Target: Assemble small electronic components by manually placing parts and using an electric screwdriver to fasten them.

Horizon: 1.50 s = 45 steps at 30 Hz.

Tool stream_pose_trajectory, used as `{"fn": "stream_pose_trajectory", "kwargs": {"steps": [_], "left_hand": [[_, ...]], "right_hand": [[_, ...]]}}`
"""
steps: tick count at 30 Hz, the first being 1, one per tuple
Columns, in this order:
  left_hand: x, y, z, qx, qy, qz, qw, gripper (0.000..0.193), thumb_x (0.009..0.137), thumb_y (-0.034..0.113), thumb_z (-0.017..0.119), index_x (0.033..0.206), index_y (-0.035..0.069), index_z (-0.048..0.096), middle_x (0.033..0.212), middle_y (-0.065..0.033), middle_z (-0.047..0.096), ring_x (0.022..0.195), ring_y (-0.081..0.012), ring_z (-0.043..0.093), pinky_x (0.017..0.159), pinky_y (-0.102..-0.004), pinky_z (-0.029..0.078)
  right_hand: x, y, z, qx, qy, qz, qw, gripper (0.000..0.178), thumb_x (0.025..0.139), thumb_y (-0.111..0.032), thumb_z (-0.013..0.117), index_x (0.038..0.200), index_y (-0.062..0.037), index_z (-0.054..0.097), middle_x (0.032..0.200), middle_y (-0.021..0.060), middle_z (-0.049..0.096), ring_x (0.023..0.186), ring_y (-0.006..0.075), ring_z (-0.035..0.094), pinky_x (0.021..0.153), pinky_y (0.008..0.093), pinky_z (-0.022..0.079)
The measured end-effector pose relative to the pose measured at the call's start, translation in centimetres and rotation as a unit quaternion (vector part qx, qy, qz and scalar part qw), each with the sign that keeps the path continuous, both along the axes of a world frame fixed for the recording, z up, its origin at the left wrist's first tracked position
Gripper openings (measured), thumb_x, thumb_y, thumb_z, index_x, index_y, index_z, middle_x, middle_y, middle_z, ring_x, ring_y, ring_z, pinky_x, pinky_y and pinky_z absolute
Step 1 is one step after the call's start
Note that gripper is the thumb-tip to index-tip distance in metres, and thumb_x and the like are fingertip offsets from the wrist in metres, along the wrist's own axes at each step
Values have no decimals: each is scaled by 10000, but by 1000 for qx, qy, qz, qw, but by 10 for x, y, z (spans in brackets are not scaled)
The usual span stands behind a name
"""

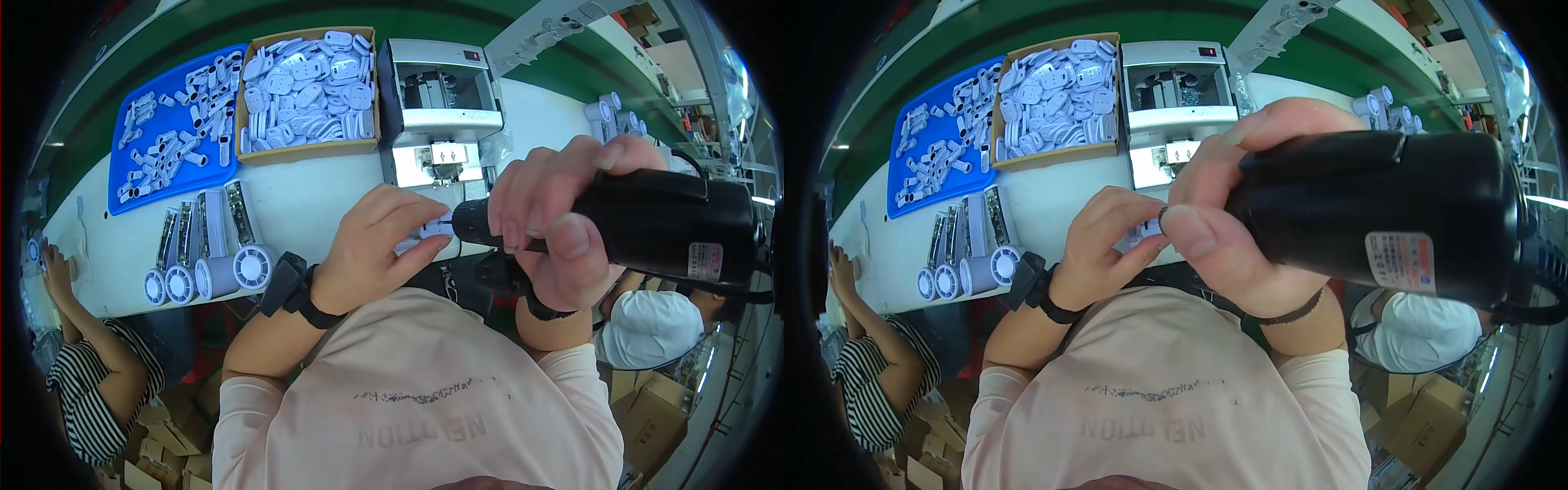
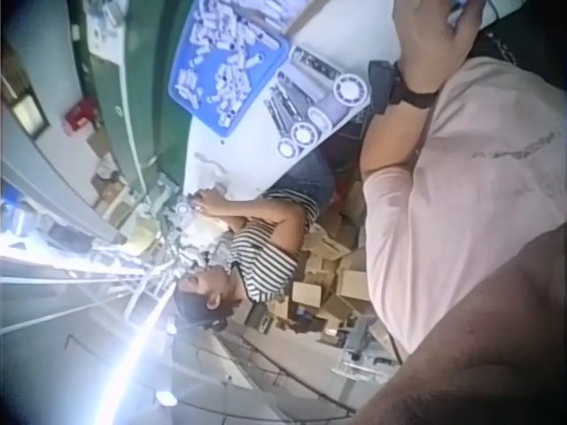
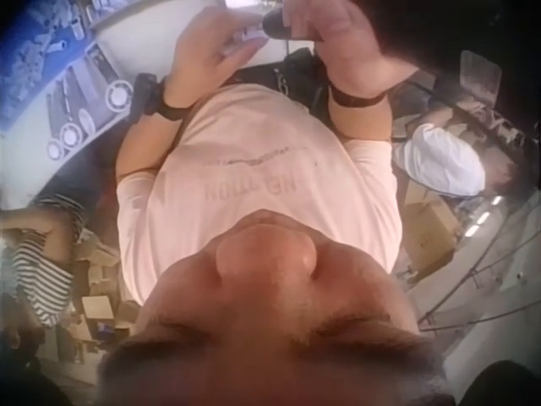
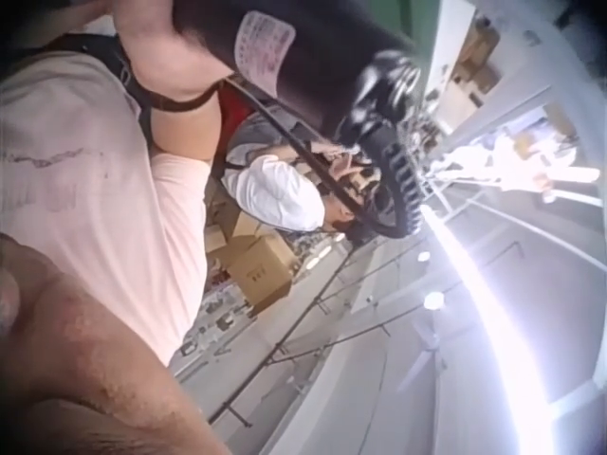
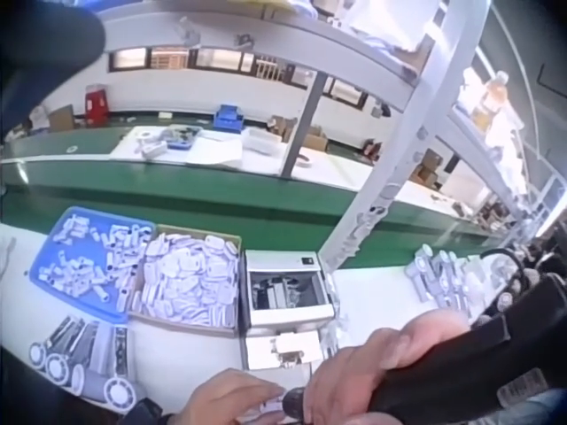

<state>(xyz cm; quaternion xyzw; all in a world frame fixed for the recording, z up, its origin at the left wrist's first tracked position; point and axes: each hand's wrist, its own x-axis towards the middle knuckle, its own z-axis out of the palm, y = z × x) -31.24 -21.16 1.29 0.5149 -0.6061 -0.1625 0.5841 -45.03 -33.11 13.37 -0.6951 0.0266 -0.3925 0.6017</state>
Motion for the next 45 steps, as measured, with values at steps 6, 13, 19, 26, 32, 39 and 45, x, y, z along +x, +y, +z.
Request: {"fn": "stream_pose_trajectory", "kwargs": {"steps": [6, 13, 19, 26, 32, 39, 45], "left_hand": [[-3, 4, 4, 37, 44, -5, 998, 279, 812, 53, 827, 1077, 41, 740, 1018, -100, 680, 903, -277, 654, 764, -365, 530], [-16, 10, 0, 72, 145, 3, 987, 211, 854, 19, 792, 1058, 53, 748, 1046, -98, 671, 955, -259, 651, 799, -341, 525], [-20, 10, 2, 82, 221, 8, 972, 177, 862, 1, 782, 1027, 44, 736, 1054, -102, 669, 980, -258, 648, 828, -334, 521], [-18, 9, 9, 96, 185, 9, 978, 154, 847, -7, 789, 970, 39, 708, 1058, -104, 669, 990, -269, 644, 837, -345, 514], [-19, 10, 9, 85, 167, 14, 982, 162, 840, -11, 791, 960, 38, 694, 1045, -105, 666, 982, -269, 637, 833, -347, 511], [-20, 10, 9, 75, 148, 20, 986, 179, 839, -17, 786, 976, 37, 684, 1028, -92, 663, 962, -268, 630, 831, -350, 508], [-22, 12, 9, 65, 151, 17, 986, 180, 842, -12, 782, 988, 45, 692, 1027, -90, 667, 964, -276, 631, 835, -357, 507]], "right_hand": [[-2, -1, 2, 9, -29, 16, 999, 471, 994, -179, 689, 1381, -104, 432, 868, 48, 569, 642, 182, 562, 612, 356, 511], [-6, -1, 6, 30, -63, 38, 997, 441, 1015, -179, 652, 1386, -100, 429, 872, 52, 570, 651, 185, 566, 612, 365, 507], [-7, 0, 6, 23, -64, 40, 997, 442, 1014, -177, 650, 1388, -104, 426, 878, 53, 570, 655, 191, 569, 612, 368, 505], [-7, 5, 5, 12, -51, 34, 998, 454, 1006, -171, 667, 1379, -99, 419, 879, 56, 570, 657, 193, 574, 624, 369, 517], [-8, 9, 7, 25, -38, 16, 999, 463, 1000, -180, 684, 1371, -97, 420, 878, 57, 569, 658, 192, 575, 631, 370, 523], [-9, 9, 9, 18, -35, 4, 999, 463, 997, -186, 691, 1364, -93, 424, 871, 61, 567, 654, 191, 571, 623, 364, 522], [-10, 11, 10, 19, -25, -5, 999, 467, 993, -183, 693, 1365, -91, 425, 875, 65, 573, 660, 194, 576, 619, 365, 521]]}}
